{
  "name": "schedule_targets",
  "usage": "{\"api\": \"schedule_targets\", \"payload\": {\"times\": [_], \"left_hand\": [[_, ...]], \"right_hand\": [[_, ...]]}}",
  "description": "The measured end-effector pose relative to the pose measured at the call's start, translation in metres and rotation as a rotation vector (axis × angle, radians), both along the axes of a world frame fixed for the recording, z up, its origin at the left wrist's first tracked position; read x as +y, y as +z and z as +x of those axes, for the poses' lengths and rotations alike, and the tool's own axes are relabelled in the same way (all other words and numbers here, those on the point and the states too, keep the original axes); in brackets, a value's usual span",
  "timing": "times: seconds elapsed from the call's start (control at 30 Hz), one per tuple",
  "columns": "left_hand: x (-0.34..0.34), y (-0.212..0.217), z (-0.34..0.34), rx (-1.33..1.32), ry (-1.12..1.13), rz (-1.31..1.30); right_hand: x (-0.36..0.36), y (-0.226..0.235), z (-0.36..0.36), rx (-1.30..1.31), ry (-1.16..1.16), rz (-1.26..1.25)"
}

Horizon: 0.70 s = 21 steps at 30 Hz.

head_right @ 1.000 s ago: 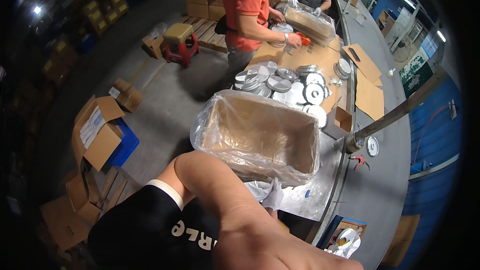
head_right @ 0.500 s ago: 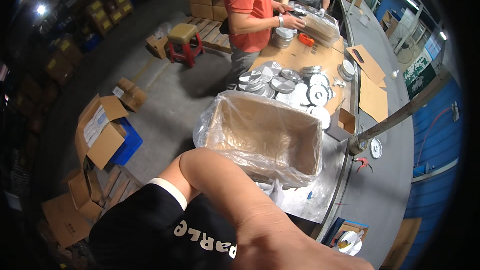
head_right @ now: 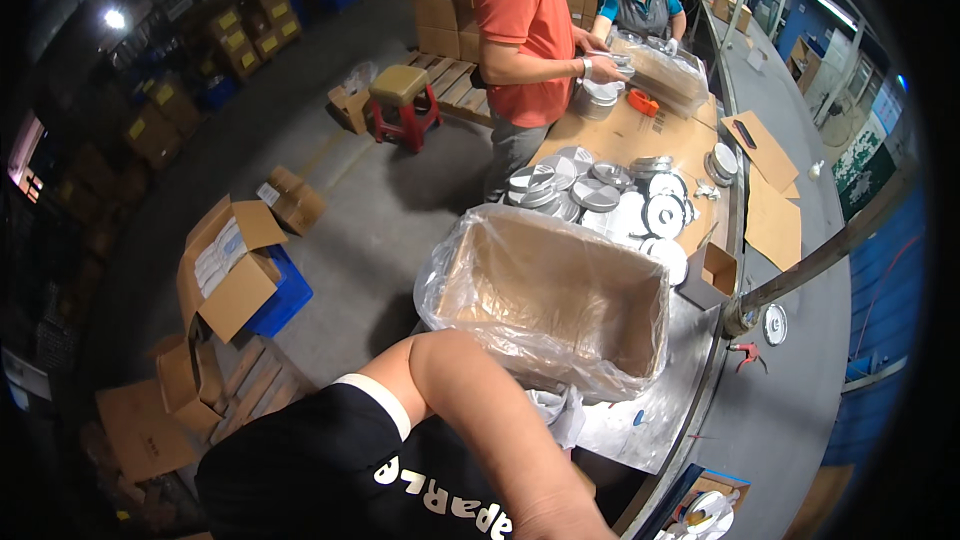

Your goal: The person packs circular metal discs into a plastic-lined box by hand with coworkers. The person then picks up and turns over individual metal discs on the table.

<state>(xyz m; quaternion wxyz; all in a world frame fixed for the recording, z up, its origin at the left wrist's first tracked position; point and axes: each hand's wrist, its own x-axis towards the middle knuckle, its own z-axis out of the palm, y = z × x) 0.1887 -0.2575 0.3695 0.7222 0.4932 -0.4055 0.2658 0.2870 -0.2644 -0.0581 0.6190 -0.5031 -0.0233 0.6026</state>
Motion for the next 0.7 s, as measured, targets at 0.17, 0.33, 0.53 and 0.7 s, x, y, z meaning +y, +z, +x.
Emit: {"api": "schedule_targets", "payload": {"times": [0.17,0.33,0.53,0.7], "left_hand": [[-0.015,-0.062,0.034,0.330,0.351,0.473],[0.002,-0.129,0.051,0.639,0.806,1.139],[0.051,-0.174,-0.006,0.751,0.910,1.041],[0.072,-0.182,-0.093,0.902,0.723,0.809]], "right_hand": [[0.005,0.019,-0.005,-0.016,-0.041,-0.016],[0.019,0.037,-0.003,-0.115,0.082,0.040],[0.014,0.041,-0.005,-0.210,0.088,0.049],[0.024,0.060,-0.035,-0.245,0.021,0.160]]}}
